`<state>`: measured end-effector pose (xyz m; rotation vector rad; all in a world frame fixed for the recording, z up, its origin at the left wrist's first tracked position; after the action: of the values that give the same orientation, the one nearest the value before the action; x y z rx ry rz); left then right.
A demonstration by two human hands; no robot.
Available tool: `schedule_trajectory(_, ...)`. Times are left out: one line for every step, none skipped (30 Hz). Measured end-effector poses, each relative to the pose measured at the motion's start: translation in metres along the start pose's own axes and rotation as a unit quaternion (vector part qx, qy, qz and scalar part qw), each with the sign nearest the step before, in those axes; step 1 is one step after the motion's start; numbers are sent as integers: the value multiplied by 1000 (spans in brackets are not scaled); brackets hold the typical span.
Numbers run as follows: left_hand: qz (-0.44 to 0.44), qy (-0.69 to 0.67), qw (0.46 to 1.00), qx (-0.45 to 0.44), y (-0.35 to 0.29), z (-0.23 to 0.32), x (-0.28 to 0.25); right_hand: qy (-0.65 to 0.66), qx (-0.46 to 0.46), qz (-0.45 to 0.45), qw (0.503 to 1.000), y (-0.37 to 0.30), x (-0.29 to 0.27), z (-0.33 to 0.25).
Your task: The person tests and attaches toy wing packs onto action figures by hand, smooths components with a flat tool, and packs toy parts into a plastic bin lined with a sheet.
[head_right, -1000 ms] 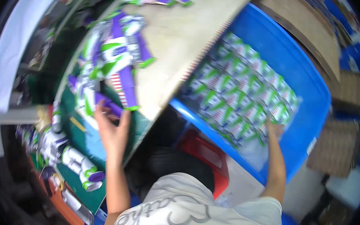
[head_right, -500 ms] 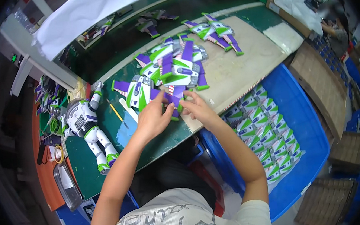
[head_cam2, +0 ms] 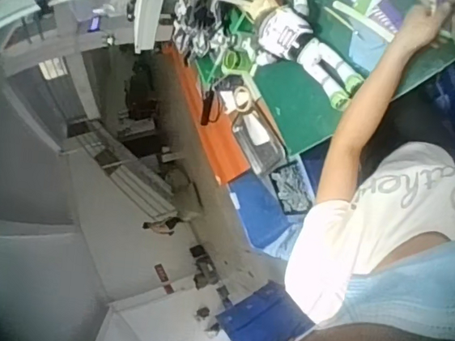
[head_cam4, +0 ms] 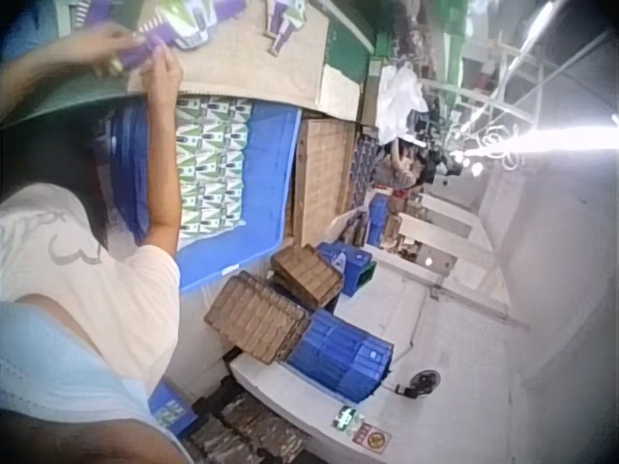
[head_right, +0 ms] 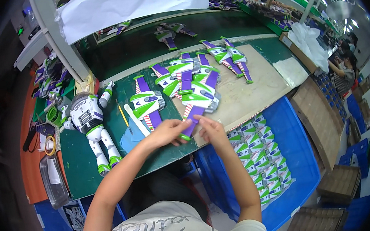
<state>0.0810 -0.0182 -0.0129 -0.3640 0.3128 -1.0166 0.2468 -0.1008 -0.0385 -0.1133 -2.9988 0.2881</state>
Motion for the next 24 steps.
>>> schedule_trajectory(-13, -120, 992, 40, 3, -4, 8, 10, 2, -19, 1000, -3, 5, -3)
schedule_trajectory(-10, -125, 991, 45, 1, -12, 11, 4, 3, -22, 1000, -4, 4, -6)
schedule_trajectory(-19, -171, 983, 66, -3, -20, 14, -59, -43, 37, 997, -6, -2, -10)
schedule_trajectory(-27, -214, 972, 89, -8, -25, 13, -119, -93, 95, 984, -6, -9, -17)
schedule_trajectory(-51, -206, 973, 86, -19, -25, 18, -246, -215, 227, 918, 6, -44, -7)
schedule_trajectory(-62, -206, 972, 89, -33, -24, 22, -361, -324, 347, 803, 18, -78, 0)
schedule_trajectory(-72, -196, 974, 83, -51, -26, 21, -355, -333, 379, 787, 27, -85, -8)
schedule_trajectory(-79, -185, 977, 76, -69, -28, 15, -348, -342, 409, 771, 36, -85, -15)
schedule_trajectory(-79, -189, 976, 76, -86, -31, 9, -350, -341, 407, 772, 39, -81, -24)
schedule_trajectory(-57, -171, 979, 94, -103, -34, 3, -309, -245, 296, 870, 40, -73, -36)
schedule_trajectory(-31, -151, 982, 109, -119, -36, -2, -255, -142, 174, 941, 39, -63, -43)
schedule_trajectory(46, -135, 983, 112, -137, -37, -9, -253, -140, 166, 943, 36, -51, -47)
schedule_trajectory(116, -117, 981, 97, -149, -42, -18, -260, -156, 150, 941, 34, -32, -51)
schedule_trajectory(187, -100, 974, 80, -159, -46, -27, -266, -172, 133, 939, 33, -14, -53)
schedule_trajectory(284, -56, 944, 159, -159, -56, -37, -271, -240, 132, 923, 33, 6, -54)
schedule_trajectory(380, -9, 895, 231, -162, -65, -47, -268, -241, 116, 926, 29, 36, -58)
schedule_trajectory(421, 32, 879, 221, -165, -49, -44, -313, -308, 127, 889, 23, 68, -63)
schedule_trajectory(447, 58, 866, 218, -173, -48, -51, -353, -376, 139, 845, 17, 89, -67)
schedule_trajectory(459, 59, 862, 209, -187, -50, -64, -316, -362, 89, 872, 19, 92, -66)
schedule_trajectory(469, 58, 858, 200, -204, -55, -79, -310, -367, 73, 874, 22, 91, -68)
schedule_trajectory(457, 33, 864, 209, -222, -62, -91, -272, -299, 61, 913, 24, 90, -71)
schedule_trajectory(440, 7, 871, 219, -234, -68, -98, -236, -226, 53, 944, 25, 93, -73)
schedule_trajectory(455, 4, 865, 213, -242, -62, -93, -344, -322, 54, 880, 24, 112, -83)
schedule_trajectory(465, 5, 860, 208, -244, -57, -91, -350, -398, -54, 846, 21, 137, -96)
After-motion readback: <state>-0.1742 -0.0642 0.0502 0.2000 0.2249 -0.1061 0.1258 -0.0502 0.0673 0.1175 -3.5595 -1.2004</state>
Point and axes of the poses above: each hand's wrist, its own y-axis towards the middle knuckle, its own x-axis out of the palm, z = x × y, the point moved 1 cm from there along y, towards the middle knuckle, and after that the axes turned 9 degrees about -z, right-handed, at the moved point
